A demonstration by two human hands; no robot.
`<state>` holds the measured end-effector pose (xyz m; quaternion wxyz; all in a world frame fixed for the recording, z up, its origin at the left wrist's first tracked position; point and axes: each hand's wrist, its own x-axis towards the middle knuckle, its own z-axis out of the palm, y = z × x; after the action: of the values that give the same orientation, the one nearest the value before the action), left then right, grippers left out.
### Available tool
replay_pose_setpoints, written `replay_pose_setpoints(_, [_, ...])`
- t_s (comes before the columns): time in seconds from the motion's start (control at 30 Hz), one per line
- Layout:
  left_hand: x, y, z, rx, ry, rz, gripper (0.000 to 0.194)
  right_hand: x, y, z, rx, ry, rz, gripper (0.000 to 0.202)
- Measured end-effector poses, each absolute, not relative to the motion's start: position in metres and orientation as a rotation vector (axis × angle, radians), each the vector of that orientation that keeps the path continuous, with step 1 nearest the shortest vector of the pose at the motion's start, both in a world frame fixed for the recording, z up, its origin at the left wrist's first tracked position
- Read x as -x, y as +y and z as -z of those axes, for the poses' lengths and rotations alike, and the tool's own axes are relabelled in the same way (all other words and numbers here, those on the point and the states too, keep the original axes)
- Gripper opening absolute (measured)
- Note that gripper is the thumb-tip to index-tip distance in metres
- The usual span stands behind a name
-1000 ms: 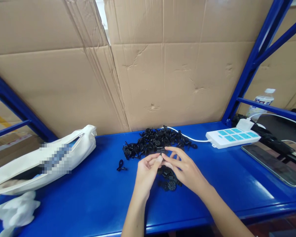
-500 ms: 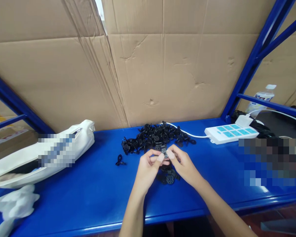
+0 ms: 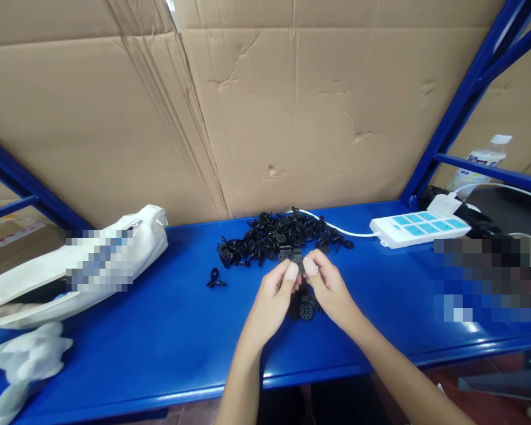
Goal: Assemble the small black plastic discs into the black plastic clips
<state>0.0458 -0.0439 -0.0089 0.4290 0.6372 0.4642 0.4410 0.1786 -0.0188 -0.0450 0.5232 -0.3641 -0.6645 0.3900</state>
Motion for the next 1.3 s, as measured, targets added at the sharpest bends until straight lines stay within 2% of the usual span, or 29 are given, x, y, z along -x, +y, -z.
replay_pose_setpoints(0.5, [-0.044,-0.042,0.007,-1.609,1.164,-1.05,0.039,-0.171,-0.021,0.041,0.85,-1.496,-0.99,0.032])
replay_pose_setpoints(0.73, [-0.043,-0.038,0.016,-1.614,1.392,-1.086,0.048,-0.174,-0.019,0.043,0.963,-1.548,-0.935,0.034])
replay_pose_setpoints(1.1, [-0.037,-0.038,0.025,-1.783,1.708,-1.015,0.036,-0.175,-0.014,0.047,1.12,-1.786,-0.627,0.031])
replay_pose_setpoints(1.3, [-0.037,-0.038,0.028,-1.901,1.718,-0.966,0.025,-0.166,0.014,0.018,1.093,-1.995,-0.434,0.018])
